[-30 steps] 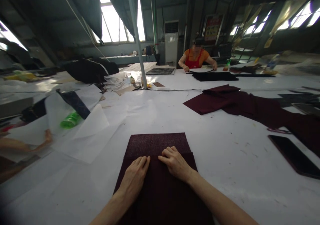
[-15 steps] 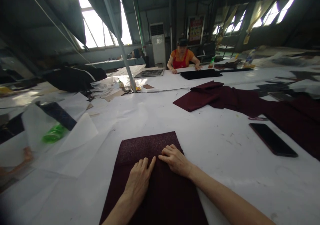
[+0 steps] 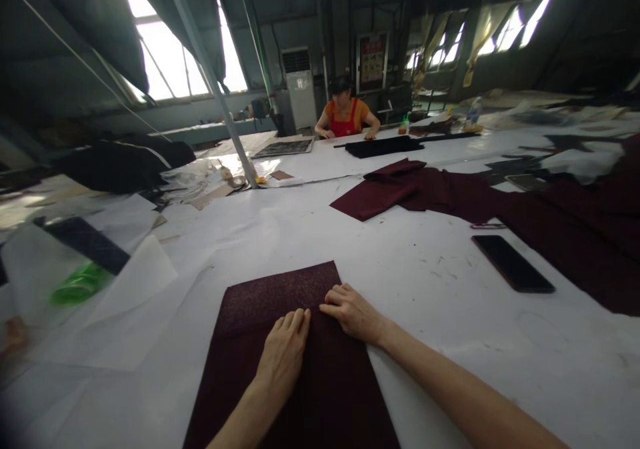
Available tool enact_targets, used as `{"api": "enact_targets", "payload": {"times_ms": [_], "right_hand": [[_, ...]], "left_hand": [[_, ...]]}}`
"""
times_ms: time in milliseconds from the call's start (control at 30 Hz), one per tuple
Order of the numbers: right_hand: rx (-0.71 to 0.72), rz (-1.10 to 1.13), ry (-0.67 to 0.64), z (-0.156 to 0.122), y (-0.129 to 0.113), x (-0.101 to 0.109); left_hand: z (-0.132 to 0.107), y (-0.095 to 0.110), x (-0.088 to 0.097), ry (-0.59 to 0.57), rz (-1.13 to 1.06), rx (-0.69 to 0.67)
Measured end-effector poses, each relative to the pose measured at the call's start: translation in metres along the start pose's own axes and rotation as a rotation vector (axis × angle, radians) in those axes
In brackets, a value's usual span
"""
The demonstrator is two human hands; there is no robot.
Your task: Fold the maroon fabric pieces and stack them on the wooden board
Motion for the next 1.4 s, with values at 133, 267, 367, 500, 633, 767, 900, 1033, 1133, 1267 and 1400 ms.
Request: {"api": "enact_targets", "payload": {"times_ms": [133,267,367,500,633,767,900,1033,1133,1267,1400], "right_hand": [[-0.005,0.001,0.018,-0.005,0.004,0.006],[-0.006,-0.016,0.004,-0.008,0.005,0.01],[0.003,-0.029,-0.017,-0.009,0.005,0.012],[0.038,-0.063,-0.02,-0.01,0.003,0.017],[0.076,-0.118,-0.027,-0.015,0.004,0.022],[0.063,-0.182,-0.039,-0.026,0.009,0.026],[-0.008,-0.199,-0.012,-0.036,0.015,0.031],[-0.036,-0.206,0.003,-0.037,0.015,0.033],[-0.036,-0.185,0.007,-0.035,0.012,0.034],[-0.039,-0.145,0.009,-0.038,0.011,0.036],[-0.047,-0.174,0.074,-0.024,0.014,0.04]], "left_hand": [[0.005,0.009,0.0,0.019,0.001,0.004],[0.012,0.017,0.001,0.004,0.015,0.012],[0.015,0.022,0.001,0.04,0.013,0.004],[0.016,0.027,0.0,0.064,-0.01,-0.011],[0.018,0.031,0.001,0.046,0.017,-0.023],[0.022,0.036,0.002,0.021,0.045,-0.025],[0.021,0.036,0.003,0.011,0.007,-0.02],[-0.002,0.005,0.005,0.06,-0.095,0.033],[-0.036,-0.045,0.006,0.12,-0.102,0.155],[-0.088,-0.112,0.012,0.163,-0.084,0.308],[-0.129,-0.154,0.017,0.205,-0.169,0.447]]}}
Point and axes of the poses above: each hand's wrist, its own z-axis towards the middle knuckle, its own x-axis out of the back of the hand, y = z × x, the point moved 8 cm from there along z, towards the middle knuckle, and after that the axes turned 8 degrees about y, right-handed, at the moved point
